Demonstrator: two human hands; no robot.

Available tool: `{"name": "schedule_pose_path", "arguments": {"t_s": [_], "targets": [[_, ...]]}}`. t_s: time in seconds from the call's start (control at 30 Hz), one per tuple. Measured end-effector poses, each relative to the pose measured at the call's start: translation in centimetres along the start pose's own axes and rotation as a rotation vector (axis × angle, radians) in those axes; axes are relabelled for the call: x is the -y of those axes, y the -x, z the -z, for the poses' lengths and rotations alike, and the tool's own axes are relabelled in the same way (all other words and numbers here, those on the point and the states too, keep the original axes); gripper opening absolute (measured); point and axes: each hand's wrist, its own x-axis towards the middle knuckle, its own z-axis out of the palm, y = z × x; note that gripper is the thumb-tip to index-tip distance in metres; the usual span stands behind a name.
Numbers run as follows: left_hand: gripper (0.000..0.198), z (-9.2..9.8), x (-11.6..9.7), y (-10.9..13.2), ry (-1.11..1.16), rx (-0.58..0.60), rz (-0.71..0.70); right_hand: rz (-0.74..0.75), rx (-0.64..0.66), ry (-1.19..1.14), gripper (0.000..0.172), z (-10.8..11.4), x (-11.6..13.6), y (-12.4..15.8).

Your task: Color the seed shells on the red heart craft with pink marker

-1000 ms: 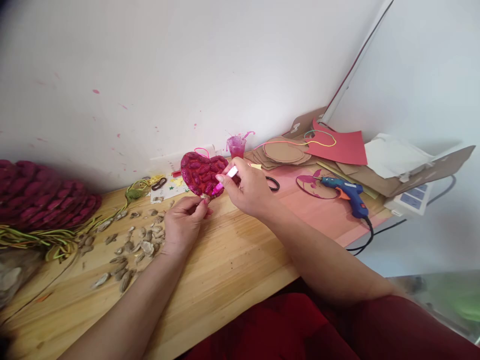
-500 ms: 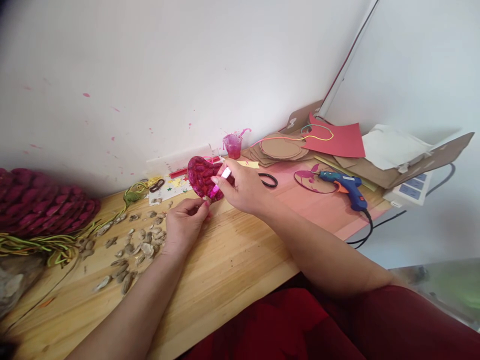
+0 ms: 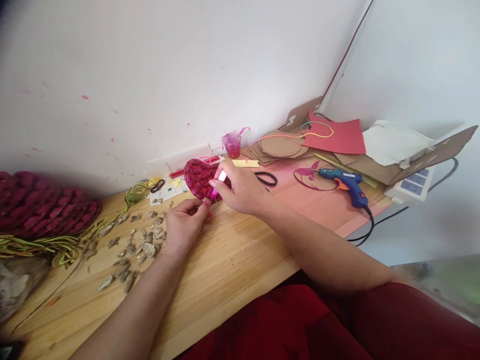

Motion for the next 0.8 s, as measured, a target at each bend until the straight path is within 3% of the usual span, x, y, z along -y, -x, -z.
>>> {"name": "schedule_pose_path", "arguments": {"t_s": [0.4, 0.63, 0.8], "targets": [[0.023, 0.13, 0.33, -0.11, -0.054, -0.008, -0.002, -0.011, -0.033, 0.044, 0.014, 0.27, -0.33, -0.24], [0.027, 0.24, 0.38, -0.29, 0.135, -0.005, 0.101, -0.050, -0.035, 0.018, 0.018, 0.53, -0.14, -0.21], [0.026, 0.24, 0.40, -0.37, 0.224, -0.029, 0.063, -0.020, -0.101, -0.052, 0.018, 0.82, 0.37, -0.06]]}}
